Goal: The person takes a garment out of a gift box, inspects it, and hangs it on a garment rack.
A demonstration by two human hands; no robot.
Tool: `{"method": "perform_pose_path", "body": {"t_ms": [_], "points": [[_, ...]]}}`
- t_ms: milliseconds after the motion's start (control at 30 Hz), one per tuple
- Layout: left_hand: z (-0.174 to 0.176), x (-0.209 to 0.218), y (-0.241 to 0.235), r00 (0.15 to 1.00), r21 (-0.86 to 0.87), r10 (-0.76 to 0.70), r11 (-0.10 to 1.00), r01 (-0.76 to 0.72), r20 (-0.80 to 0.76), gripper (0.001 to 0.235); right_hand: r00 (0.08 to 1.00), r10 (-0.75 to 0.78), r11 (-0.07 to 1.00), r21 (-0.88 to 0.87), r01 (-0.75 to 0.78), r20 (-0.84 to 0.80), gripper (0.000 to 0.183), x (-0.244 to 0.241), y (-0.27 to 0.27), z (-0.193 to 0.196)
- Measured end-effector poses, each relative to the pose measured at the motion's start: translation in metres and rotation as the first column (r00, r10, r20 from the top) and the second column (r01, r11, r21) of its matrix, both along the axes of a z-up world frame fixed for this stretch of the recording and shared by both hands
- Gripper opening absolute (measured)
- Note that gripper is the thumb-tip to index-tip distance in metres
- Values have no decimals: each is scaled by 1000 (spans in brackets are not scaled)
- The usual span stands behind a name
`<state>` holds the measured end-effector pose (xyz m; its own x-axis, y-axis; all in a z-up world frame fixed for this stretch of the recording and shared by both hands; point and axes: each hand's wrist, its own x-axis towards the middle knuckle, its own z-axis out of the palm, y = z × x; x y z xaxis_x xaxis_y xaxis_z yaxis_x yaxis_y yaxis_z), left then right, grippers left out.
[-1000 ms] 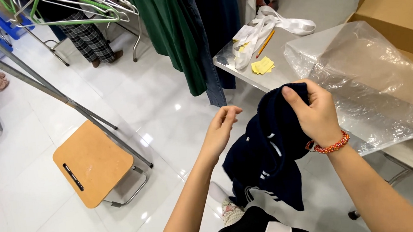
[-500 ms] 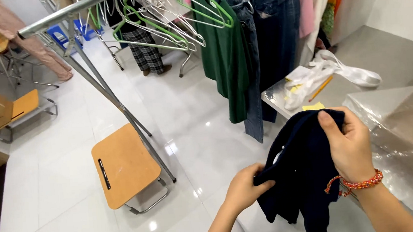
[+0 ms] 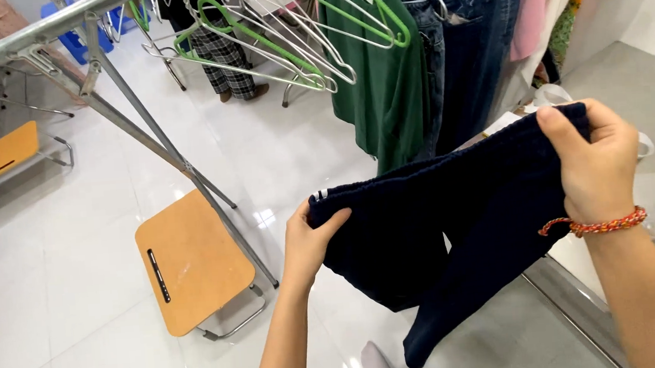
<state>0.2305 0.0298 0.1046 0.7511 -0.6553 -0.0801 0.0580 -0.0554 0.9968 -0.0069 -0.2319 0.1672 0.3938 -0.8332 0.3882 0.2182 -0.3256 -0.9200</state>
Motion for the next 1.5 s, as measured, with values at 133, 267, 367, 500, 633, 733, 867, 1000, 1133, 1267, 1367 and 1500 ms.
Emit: {"method": "perform_pose_path", "body": {"t_ms": [133,267,367,500,633,733,867,1000,1133,1267,1367,1500], "points": [[16,43,-4,1000,-53,-30,998,30,-2,27,1000,15,1000,-22,-14,18,14,33,-19,4],[17,82,-2,994,-56,-108,993,109,11,24,999,-9,999,-35,7,-45,15,63,-31,-2],[17,107,1,992,-46,-119,992,121,45,23,995,6,1000,-16,-8,-98,12,86,-34,-7],[19,124,9,996,-80,-60,995,64,60,19,981,52,999,1,-53,-188,11,113,-41,-11],[28,139,19,993,-139,16,990,1,119,16,960,163,983,-49,-179,-229,17,136,-58,-28],[38,146,24,986,-111,53,993,-36,156,16,949,205,972,-66,-227,-241,23,156,-68,-34],[37,154,22,985,-96,94,992,-81,143,16,953,252,966,-22,-259,-168,21,187,-62,-12],[45,165,10,981,-118,142,985,-127,132,15,937,282,948,-93,-305,-208,24,198,-81,-20],[47,172,0,974,-175,201,968,-180,108,14,870,392,894,-101,-438,-299,22,203,-96,-23],[46,176,-11,958,-223,245,952,-210,146,14,811,442,866,-51,-497,-384,20,206,-113,-33],[45,179,-19,929,-280,301,930,-237,214,16,661,544,758,-35,-651,-516,23,207,-106,-22],[49,180,-24,911,-327,348,906,-267,221,18,541,558,633,-98,-768,-629,37,213,-94,-13]]}}
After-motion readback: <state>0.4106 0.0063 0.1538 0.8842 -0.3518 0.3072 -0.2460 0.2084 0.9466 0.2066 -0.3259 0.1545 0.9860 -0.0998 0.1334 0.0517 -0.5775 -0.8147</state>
